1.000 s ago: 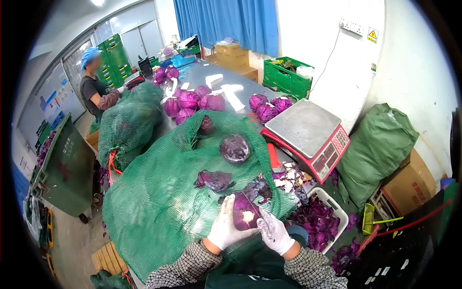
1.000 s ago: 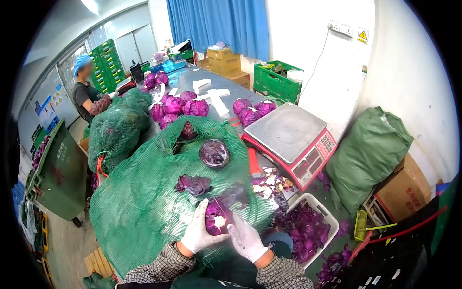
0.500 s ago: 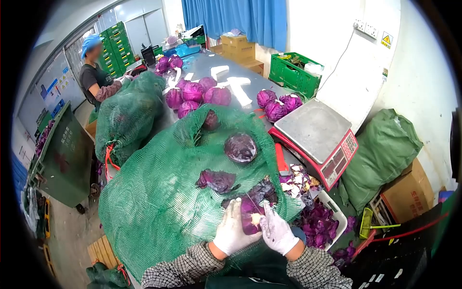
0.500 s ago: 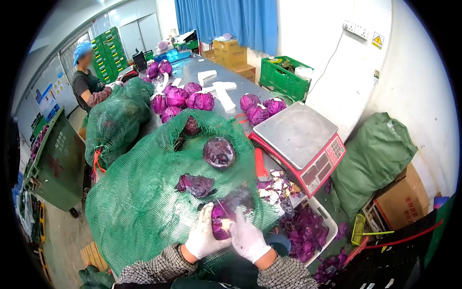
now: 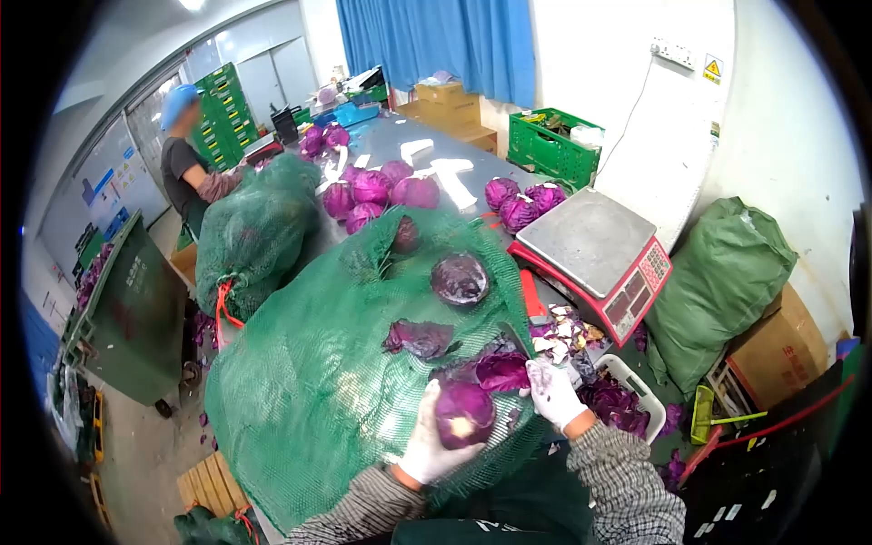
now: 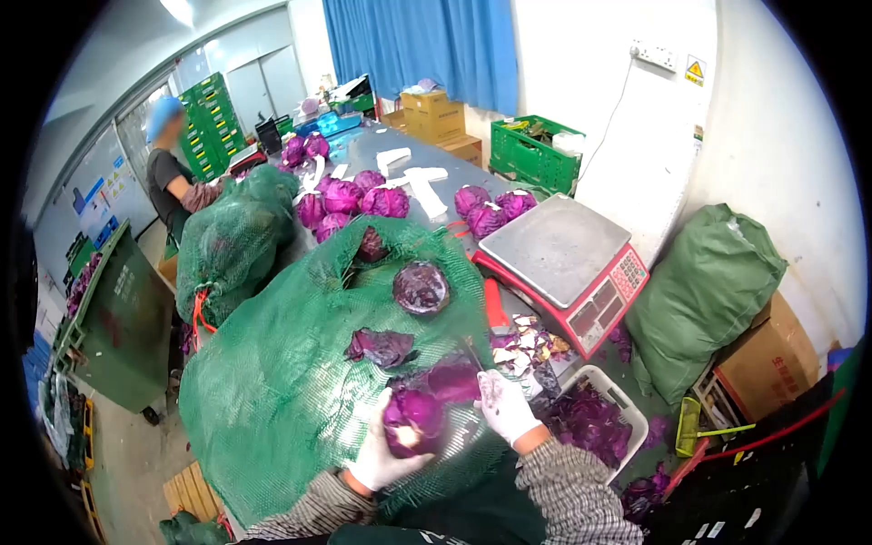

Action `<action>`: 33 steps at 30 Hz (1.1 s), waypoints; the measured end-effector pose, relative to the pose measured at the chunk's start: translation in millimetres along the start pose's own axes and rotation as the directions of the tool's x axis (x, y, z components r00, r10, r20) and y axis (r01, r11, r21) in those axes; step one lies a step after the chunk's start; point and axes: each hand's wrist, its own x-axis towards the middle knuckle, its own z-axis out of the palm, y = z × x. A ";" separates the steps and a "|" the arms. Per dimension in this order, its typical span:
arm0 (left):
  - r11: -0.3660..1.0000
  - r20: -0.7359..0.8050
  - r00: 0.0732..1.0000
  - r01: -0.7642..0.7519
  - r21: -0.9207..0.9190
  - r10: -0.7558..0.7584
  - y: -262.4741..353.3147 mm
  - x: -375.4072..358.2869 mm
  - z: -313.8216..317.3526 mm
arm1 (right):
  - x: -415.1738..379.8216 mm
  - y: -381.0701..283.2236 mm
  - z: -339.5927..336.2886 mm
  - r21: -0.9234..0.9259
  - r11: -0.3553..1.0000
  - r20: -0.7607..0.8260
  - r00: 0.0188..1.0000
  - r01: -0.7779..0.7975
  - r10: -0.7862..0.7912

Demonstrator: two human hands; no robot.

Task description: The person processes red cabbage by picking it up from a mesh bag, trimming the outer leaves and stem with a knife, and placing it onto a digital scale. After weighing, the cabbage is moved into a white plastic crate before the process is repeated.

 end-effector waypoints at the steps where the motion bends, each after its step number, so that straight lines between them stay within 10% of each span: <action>1: 0.979 0.084 0.988 0.143 -0.145 -0.132 -7.1 -5.5 -11.0 | -11.1 -19.7 -10.2 0.062 0.996 0.032 0.998 -0.059 0.057; 2: 0.935 0.146 0.970 0.228 -0.271 -0.194 -15.7 -11.8 -16.5 | -16.4 -27.8 -12.7 0.074 0.994 0.041 0.997 -0.076 0.073; 3: 0.991 0.126 0.991 0.022 0.131 -0.039 -11.7 -11.3 -30.7 | -21.4 -31.0 -11.3 0.057 0.997 0.026 0.998 -0.057 0.056; 5: 0.956 0.066 0.994 -0.100 0.276 0.085 3.0 -5.6 -41.7 | -27.9 -37.2 -9.0 0.025 1.000 -0.024 1.000 -0.015 0.016; 8: 0.936 0.226 0.932 -0.321 0.144 0.285 -3.1 6.3 -45.2 | -32.1 -30.1 -10.2 -0.029 0.999 -0.030 0.999 -0.020 0.019; 12: 0.971 0.302 0.933 -0.228 0.078 0.195 -6.1 11.2 -47.5 | -59.2 25.0 4.6 0.298 0.944 -0.198 0.958 -0.143 0.207; 15: 0.988 0.152 0.987 0.076 -0.137 -0.055 -25.4 6.1 -46.7 | -76.2 30.7 -47.7 0.724 0.620 -0.173 0.790 -0.303 0.588; 17: 0.947 0.236 0.925 0.317 -0.055 -0.297 -18.6 16.1 -62.1 | -89.2 -3.6 -93.5 0.397 0.703 -0.292 0.645 -0.590 0.706; 20: 0.964 0.086 0.992 0.071 0.258 -0.096 -26.5 16.5 -47.6 | -121.1 69.8 -119.7 -0.415 0.821 -0.486 0.859 -0.391 0.164; 23: 0.977 0.114 0.977 0.165 0.134 -0.181 15.6 38.3 -38.9 | -93.4 -17.5 -100.5 -0.244 0.941 -0.422 0.899 -0.236 0.116; 26: 0.860 0.148 0.984 0.010 0.511 -0.099 32.3 45.8 -28.8 | -81.1 -37.8 -39.0 0.257 0.922 -0.126 0.936 -0.290 0.330; 31: 0.811 0.119 0.982 0.052 0.582 -0.148 39.3 49.3 -14.3 | -62.6 -54.4 21.7 -0.062 0.992 -0.075 0.991 0.109 -0.113; 33: 0.799 0.098 0.986 0.050 0.599 -0.135 37.7 50.4 -10.9 | -60.8 -60.4 22.7 -0.022 0.999 0.014 0.999 0.034 -0.034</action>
